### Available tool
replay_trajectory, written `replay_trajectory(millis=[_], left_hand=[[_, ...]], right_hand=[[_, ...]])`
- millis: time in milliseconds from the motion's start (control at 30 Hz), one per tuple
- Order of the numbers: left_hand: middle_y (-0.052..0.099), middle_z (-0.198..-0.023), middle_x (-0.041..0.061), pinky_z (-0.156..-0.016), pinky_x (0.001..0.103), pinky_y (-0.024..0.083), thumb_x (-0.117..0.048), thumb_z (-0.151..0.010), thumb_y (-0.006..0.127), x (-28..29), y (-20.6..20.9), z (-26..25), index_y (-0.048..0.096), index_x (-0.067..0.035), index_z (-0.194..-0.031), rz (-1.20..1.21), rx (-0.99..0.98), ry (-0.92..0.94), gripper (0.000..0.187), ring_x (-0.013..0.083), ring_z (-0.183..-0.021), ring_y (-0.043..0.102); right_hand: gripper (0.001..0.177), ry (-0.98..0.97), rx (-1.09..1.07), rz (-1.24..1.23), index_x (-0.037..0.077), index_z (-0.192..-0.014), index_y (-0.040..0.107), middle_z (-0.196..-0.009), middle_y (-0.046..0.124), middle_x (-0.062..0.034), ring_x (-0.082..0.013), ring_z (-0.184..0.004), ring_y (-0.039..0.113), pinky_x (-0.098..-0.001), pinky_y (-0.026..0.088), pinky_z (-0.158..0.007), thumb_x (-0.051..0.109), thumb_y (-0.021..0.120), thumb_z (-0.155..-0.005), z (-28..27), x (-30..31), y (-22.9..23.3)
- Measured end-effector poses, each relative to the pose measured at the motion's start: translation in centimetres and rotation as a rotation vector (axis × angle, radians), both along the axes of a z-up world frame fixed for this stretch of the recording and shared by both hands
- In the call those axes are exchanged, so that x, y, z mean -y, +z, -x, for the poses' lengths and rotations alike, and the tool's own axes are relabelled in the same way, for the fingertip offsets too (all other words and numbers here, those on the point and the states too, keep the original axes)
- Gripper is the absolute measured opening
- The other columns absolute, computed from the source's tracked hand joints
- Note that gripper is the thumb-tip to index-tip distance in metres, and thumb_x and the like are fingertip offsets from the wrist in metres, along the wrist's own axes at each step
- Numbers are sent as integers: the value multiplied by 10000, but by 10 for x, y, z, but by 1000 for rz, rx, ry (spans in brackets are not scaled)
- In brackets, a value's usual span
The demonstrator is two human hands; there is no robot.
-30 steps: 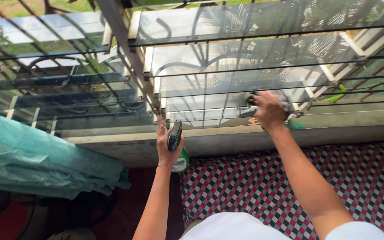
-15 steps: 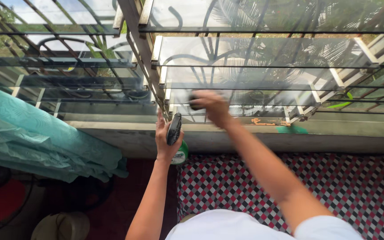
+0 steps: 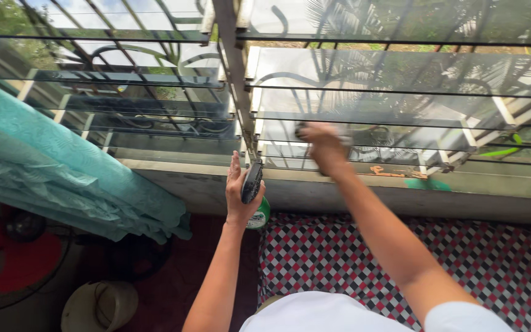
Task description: The person sprays a cleaning solution onto a glass window pane and wipes it with a cloth. The person repeatedly sprays and wipes the same area of the window throughout the clip.
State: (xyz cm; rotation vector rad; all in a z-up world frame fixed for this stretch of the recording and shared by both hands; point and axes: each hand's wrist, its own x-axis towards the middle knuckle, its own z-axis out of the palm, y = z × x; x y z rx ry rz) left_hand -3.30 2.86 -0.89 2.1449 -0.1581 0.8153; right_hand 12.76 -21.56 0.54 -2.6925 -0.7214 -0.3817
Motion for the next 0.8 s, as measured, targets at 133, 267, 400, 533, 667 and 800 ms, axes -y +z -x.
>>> replay_trajectory(millis=[133, 267, 400, 533, 667, 800], left_hand=[[361, -1602, 341, -1198, 591, 336, -156, -807, 718, -7, 1, 7, 732, 14, -1096, -10, -21, 18, 336, 477, -1482, 402], [371, -1602, 325, -1222, 598, 324, -155, -804, 714, -14, 4, 13, 736, 15, -1079, 13, -15, 22, 324, 464, -1494, 412], [361, -1611, 328, -1210, 624, 303, -157, -812, 717, -13, 4, 22, 734, 17, -1108, 36, -28, 12, 344, 479, -1502, 375], [362, -1611, 325, -1194, 644, 295, -162, -798, 720, -8, 4, 20, 729, 11, -1134, 56, -56, -7, 377, 476, -1499, 372], [369, -1609, 315, -1195, 640, 306, -169, -801, 722, -4, 5, 16, 725, -3, -1168, 19, -46, -19, 403, 478, -1505, 371], [375, -1604, 312, -1193, 634, 320, -182, -808, 717, 0, 8, 15, 731, -22, -1211, 24, -29, -18, 434, 464, -1503, 379]], right_hand=[[272, -68, -275, -6, 143, -1119, 721, -1066, 710, -157, -369, -995, 664, -493, 534, -865, 73, 597, -888, -26, -89, 12], [282, 111, 443, -161, 26, -978, 714, -954, 719, -210, -402, -889, 686, -492, 550, -802, 26, 606, -718, -70, -116, 21], [224, 71, 266, -80, 33, -982, 726, -981, 710, -219, -404, -901, 670, -511, 545, -803, 41, 643, -774, -66, -116, 17], [183, 11, -220, -56, 170, -1032, 734, -1084, 731, -140, -358, -1011, 692, -499, 540, -845, 92, 597, -939, -18, -97, 20], [200, 128, -84, -83, 165, -946, 737, -1129, 706, -99, -345, -991, 692, -482, 557, -767, 56, 623, -823, 6, -83, 24], [196, -15, -348, -176, 198, -961, 767, -1018, 737, -91, -322, -956, 706, -486, 539, -847, 99, 623, -873, -36, -89, 25]])
